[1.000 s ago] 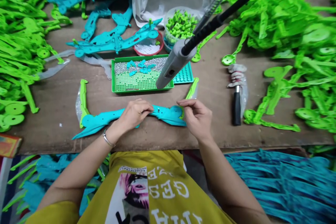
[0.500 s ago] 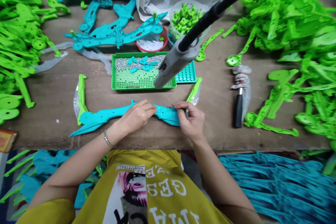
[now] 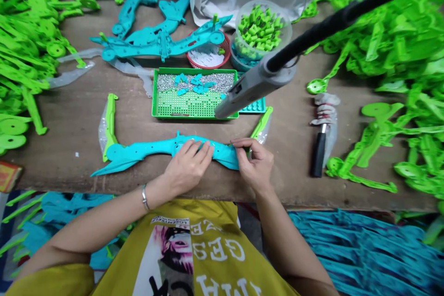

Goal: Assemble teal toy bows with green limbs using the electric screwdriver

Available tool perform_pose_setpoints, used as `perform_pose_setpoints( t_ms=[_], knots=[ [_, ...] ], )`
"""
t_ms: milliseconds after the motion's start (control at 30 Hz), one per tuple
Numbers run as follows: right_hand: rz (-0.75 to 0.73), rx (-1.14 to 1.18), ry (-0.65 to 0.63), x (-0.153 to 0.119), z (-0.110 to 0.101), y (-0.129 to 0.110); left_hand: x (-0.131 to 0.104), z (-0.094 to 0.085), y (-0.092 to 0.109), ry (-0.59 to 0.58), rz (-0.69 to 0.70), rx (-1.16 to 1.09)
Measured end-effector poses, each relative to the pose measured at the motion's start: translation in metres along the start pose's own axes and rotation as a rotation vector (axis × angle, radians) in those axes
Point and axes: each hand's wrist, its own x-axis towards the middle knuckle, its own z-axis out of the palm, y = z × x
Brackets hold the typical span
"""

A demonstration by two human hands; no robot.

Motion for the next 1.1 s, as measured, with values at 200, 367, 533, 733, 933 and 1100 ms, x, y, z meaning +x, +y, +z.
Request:
perform_pose_setpoints(
  t_ms=[200,367,533,733,933,1100],
  knots=[
    [0.041,0.087,0.068,0.008,0.001,-0.004,-0.011,0.001,0.018,-0.011,-0.137,-0.056],
    [-0.081,0.240,0.128,0.050,0.013,-0.040,-0.011,0.007,0.034,0.050,-0.279,0.008],
    [-0.013,0.285,-0.007,0.087,0.021,-0.074,-0.008,0.022,0.052,0.181,-0.319,0.013],
    [-0.093,0.390,-0.075,0.125,0.029,-0.068,-0.007,0.029,0.057,0.152,-0.248,0.084],
    [-0.116,0.355,-0.039,0.135,0.041,-0.057,-0.005,0.028,0.051,0.189,-0.220,0.048],
    [-0.106,0.420,-0.042,0.129,0.041,-0.059,-0.006,0.032,0.055,0.206,-0.231,0.065]
  ],
)
